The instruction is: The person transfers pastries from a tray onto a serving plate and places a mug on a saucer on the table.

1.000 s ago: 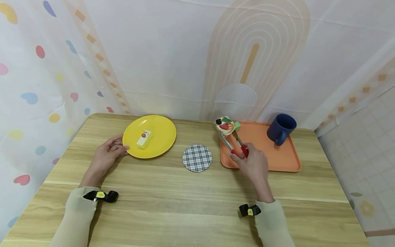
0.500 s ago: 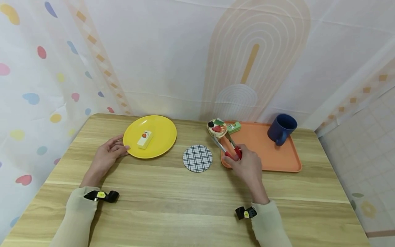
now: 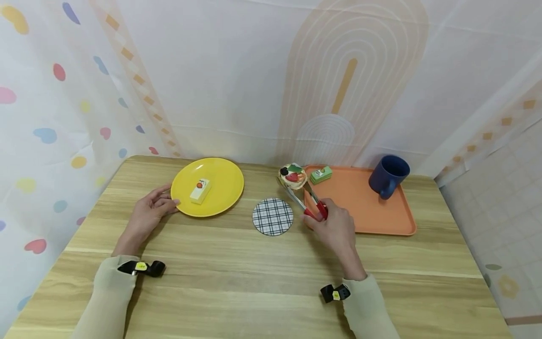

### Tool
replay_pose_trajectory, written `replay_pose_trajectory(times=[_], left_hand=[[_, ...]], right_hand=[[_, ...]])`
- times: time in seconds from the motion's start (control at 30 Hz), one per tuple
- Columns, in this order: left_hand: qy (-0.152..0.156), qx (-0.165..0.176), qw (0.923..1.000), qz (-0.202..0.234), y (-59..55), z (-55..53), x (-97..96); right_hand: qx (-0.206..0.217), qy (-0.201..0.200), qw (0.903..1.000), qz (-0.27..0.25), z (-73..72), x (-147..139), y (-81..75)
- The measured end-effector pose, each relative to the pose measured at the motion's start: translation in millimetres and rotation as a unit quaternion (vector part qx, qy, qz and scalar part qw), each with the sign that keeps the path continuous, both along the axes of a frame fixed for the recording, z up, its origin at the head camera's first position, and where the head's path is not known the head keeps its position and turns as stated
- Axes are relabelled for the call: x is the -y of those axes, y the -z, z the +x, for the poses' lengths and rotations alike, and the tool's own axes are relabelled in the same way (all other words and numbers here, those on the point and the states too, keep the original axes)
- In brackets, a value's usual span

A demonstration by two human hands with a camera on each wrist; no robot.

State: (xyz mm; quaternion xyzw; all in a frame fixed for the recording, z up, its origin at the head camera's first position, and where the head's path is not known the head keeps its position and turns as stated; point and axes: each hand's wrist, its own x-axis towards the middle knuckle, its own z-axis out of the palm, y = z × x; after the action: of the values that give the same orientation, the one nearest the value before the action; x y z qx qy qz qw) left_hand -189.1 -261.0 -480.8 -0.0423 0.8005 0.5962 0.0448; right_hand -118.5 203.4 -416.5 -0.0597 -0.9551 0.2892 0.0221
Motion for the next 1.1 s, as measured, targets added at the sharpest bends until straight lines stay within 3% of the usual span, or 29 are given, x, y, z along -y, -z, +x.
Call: replay_pose_trajectory(times=[1.1], left_hand=[[0.005, 0.005, 1.0000, 0.006, 0.4, 0.4, -1.8]], right_hand=[[0.000, -0.050, 0.9985, -0.020, -17.6, 32, -11.6]])
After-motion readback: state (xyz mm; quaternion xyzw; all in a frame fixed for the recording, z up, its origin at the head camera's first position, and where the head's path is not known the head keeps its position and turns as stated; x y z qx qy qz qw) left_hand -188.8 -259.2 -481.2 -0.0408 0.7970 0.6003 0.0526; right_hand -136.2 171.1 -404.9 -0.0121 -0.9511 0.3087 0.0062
